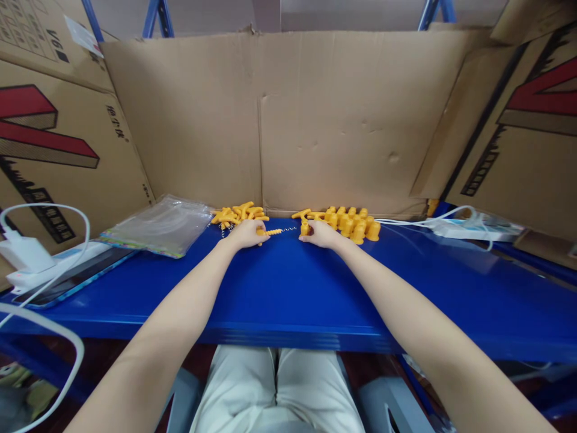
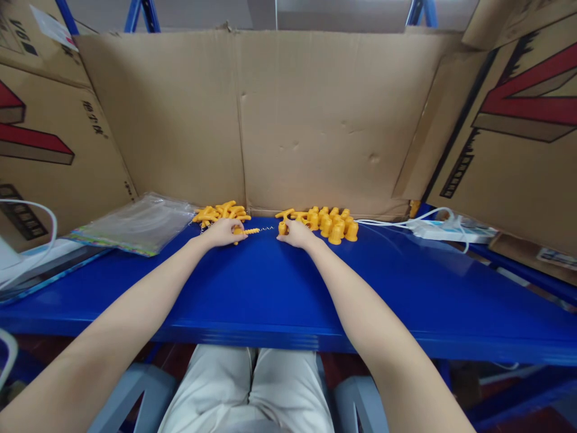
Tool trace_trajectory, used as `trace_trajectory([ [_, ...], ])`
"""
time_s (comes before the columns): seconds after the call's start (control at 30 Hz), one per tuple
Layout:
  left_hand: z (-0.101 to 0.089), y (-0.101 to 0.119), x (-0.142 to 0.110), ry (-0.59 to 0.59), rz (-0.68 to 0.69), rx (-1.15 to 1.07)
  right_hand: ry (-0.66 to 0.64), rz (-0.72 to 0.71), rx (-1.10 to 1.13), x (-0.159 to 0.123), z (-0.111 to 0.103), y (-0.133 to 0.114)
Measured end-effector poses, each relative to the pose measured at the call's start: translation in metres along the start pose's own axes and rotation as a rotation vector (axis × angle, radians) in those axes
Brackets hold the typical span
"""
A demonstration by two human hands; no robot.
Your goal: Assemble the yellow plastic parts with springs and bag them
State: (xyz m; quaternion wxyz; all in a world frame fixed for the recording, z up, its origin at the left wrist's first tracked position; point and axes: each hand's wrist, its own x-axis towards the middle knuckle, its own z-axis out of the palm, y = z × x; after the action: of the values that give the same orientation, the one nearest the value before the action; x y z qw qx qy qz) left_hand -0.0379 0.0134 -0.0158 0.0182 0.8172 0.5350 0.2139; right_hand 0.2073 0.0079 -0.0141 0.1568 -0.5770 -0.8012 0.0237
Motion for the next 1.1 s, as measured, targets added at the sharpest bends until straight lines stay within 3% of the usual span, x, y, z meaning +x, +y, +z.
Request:
trace_trajectory([
  [0.23, 0.0, -0.002, 0.001, -0.028, -0.003, -0.014, 0.102, -0.036, -0.369, -0.013, -0.006, -0.023],
  [0.83, -0.001, 0.0, 0.002, -0.039, -0.027, -0.037, 0.147, 0.021, -0.436, -0.016, -0.009, -0.03],
  [1.1, -0.003, 0.006, 0.001, -0.044, -0.049, -0.032, 0.153, -0.045, -0.446, -0.015, -0.006, -0.031],
])
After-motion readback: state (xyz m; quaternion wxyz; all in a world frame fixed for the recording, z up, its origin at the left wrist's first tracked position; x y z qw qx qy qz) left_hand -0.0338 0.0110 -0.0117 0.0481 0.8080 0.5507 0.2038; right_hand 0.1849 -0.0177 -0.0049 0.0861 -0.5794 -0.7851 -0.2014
